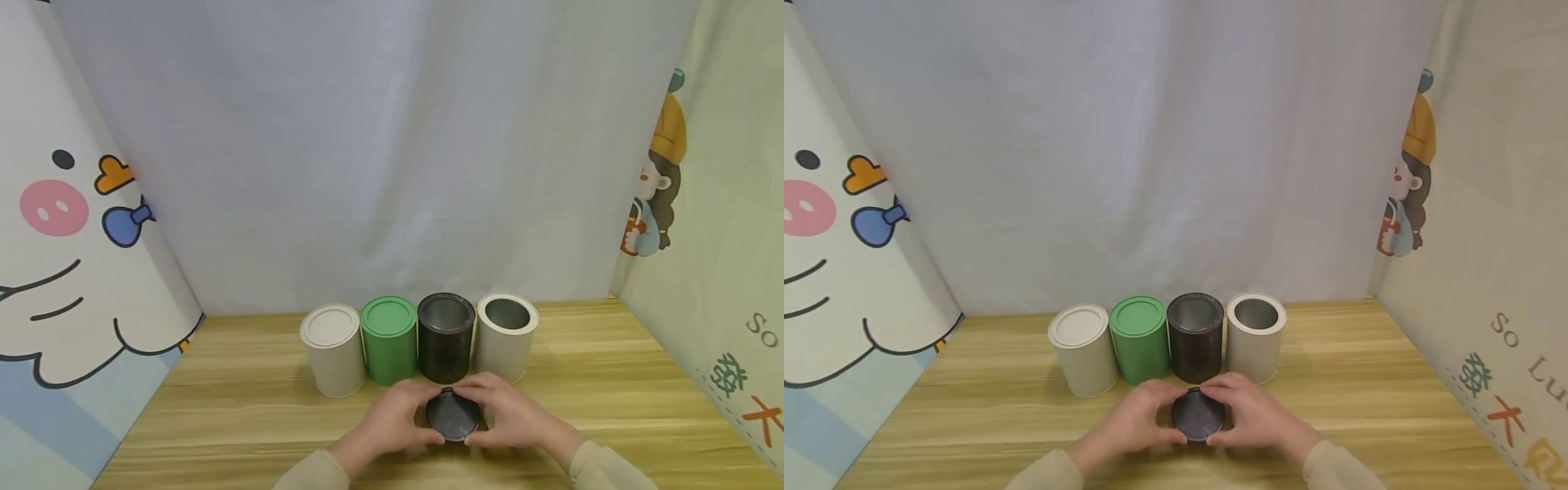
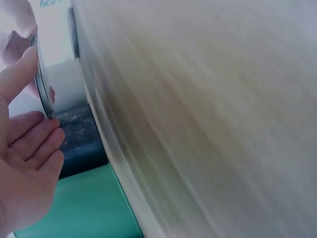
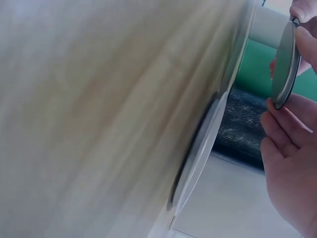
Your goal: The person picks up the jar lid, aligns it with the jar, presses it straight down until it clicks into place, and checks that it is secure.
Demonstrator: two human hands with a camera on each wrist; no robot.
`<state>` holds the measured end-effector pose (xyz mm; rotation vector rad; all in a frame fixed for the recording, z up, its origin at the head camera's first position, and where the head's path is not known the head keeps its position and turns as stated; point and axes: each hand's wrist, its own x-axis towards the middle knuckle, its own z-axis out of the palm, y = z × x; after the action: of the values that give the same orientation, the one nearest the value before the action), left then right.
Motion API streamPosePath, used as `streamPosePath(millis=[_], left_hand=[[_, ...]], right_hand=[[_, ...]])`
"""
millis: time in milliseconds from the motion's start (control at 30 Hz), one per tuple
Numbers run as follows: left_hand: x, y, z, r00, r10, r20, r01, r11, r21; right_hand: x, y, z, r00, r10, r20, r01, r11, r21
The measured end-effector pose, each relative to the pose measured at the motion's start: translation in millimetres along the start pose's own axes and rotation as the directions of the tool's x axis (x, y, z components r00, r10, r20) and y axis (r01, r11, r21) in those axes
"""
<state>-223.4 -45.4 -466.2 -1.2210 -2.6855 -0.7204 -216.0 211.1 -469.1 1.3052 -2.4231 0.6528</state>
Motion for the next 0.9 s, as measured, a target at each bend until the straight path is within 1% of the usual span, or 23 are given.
streamPosePath(millis=[200, 500, 767, 900], left_hand=[[1.1, 0.8, -4.3, 0.999, 0.021, -0.049, -0.022, 0.999, -0.036], [4.8, 8.9, -23.1, 0.994, 0.025, -0.111, -0.035, 0.996, -0.084], [10.8, 11.0, -33.4, 0.979, 0.032, -0.201, -0.053, 0.994, -0.098], [14.5, 12.5, -39.8, 0.97, 0.036, -0.24, -0.063, 0.992, -0.106]], right_hand=[[-1.8, -0.6, -2.4, 1.0, 0.015, -0.024, -0.015, 1.0, 0.013], [4.8, -9.2, -17.3, 0.994, 0.071, -0.084, -0.066, 0.996, 0.063], [12.8, -7.5, -29.4, 0.989, 0.075, -0.125, -0.066, 0.995, 0.071], [17.0, -6.5, -34.2, 0.985, 0.093, -0.147, -0.082, 0.994, 0.078]])
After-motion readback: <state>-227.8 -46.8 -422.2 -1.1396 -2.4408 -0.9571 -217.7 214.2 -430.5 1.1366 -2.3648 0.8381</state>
